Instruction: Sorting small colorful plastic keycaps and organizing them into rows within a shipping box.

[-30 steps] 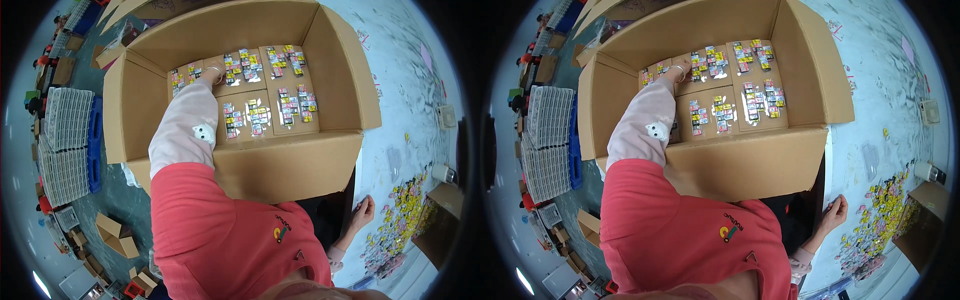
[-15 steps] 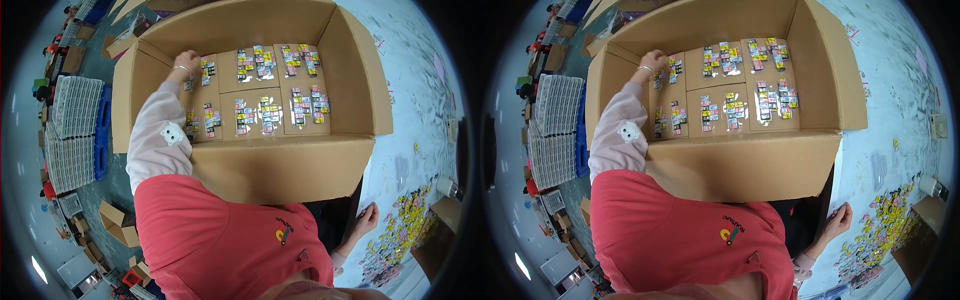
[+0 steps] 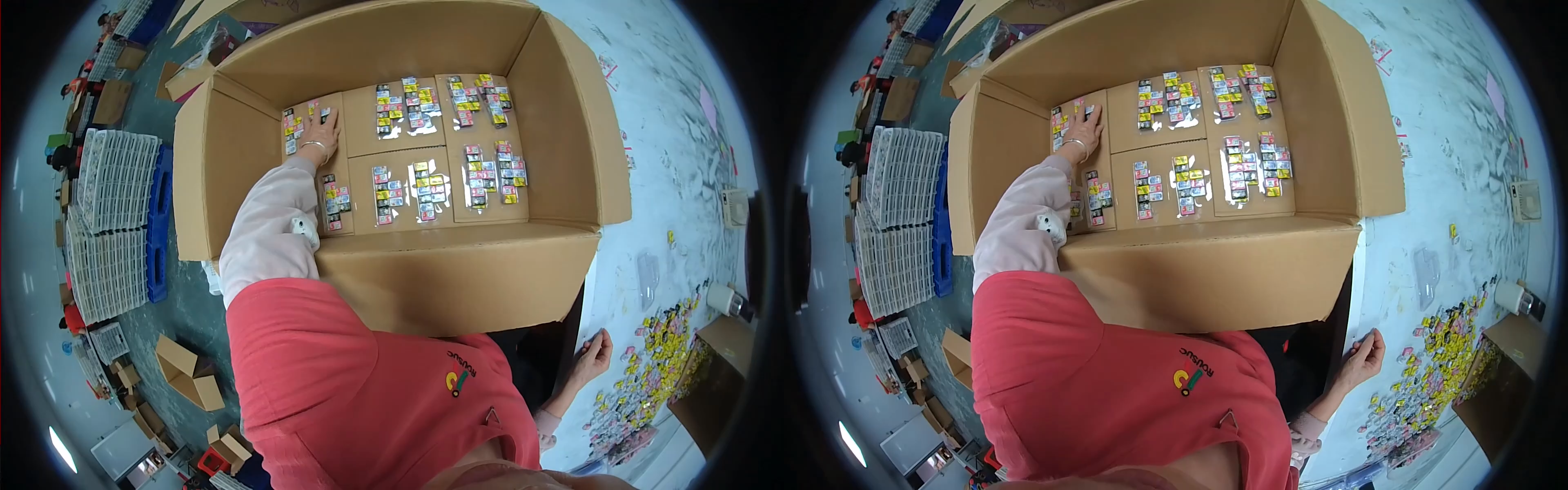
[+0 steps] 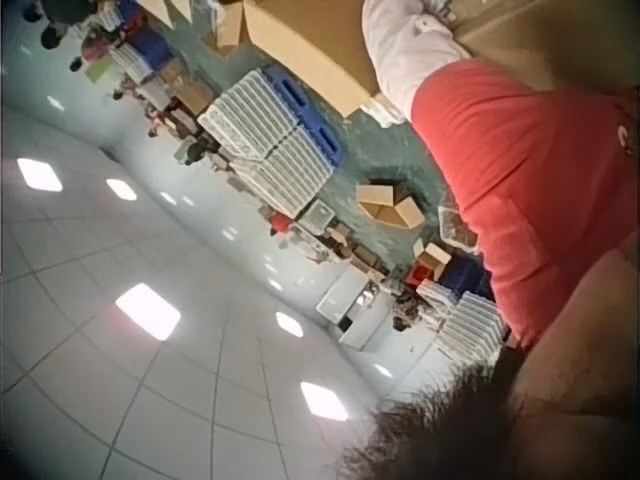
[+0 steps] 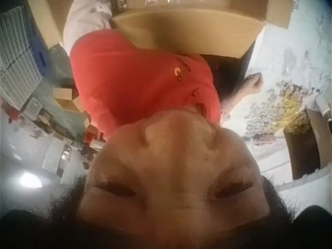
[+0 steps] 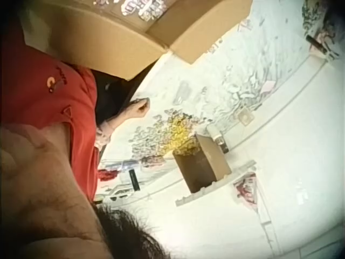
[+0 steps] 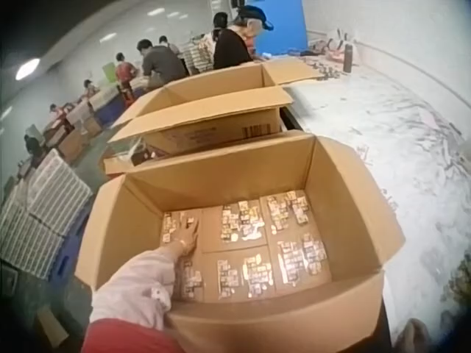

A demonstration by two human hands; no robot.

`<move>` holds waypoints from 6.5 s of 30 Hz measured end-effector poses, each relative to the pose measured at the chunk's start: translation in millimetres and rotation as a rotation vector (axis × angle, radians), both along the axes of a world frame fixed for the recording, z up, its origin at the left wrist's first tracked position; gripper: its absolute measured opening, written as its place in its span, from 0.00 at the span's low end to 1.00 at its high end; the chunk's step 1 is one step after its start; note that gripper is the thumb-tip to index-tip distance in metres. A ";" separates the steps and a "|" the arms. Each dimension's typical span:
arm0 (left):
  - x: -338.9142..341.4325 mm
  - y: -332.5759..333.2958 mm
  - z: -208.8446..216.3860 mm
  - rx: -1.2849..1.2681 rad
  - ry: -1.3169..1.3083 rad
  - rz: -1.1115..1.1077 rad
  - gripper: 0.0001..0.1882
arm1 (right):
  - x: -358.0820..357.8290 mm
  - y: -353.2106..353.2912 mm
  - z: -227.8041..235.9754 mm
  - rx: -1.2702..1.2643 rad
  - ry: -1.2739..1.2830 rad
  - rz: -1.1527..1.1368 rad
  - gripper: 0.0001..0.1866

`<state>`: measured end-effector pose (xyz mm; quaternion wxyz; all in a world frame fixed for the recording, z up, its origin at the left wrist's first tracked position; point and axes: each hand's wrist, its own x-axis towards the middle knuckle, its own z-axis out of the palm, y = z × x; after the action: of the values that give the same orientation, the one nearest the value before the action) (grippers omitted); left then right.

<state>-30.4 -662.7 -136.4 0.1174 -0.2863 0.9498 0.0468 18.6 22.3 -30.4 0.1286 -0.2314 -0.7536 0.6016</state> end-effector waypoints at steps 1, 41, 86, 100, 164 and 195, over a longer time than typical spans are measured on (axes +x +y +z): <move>0.8 0.8 8.3 0.015 -0.026 -0.013 0.29 | 0.0 0.5 -0.5 -0.002 0.005 0.008 0.07; 5.6 -19.8 106.2 0.988 0.044 0.536 0.09 | 1.4 5.5 -1.0 -0.019 0.045 0.061 0.06; -18.0 -36.5 2.0 0.175 -0.056 0.446 0.33 | -0.3 7.2 -6.2 0.077 0.021 0.026 0.07; -44.5 -16.2 -43.1 0.669 0.265 0.543 0.12 | 1.3 15.0 -12.3 0.084 0.029 0.027 0.07; -20.2 40.2 140.3 0.724 -0.577 0.030 0.11 | -10.7 -13.4 3.6 0.173 0.018 0.115 0.07; 26.7 -60.8 -2.7 0.107 0.107 0.689 0.45 | -9.0 -10.1 -3.7 0.238 0.077 0.089 0.07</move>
<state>-3.7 -723.6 -139.1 0.0598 -0.5805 0.7984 0.1484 9.6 12.1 -34.1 0.1571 -0.1577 -0.8236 0.5216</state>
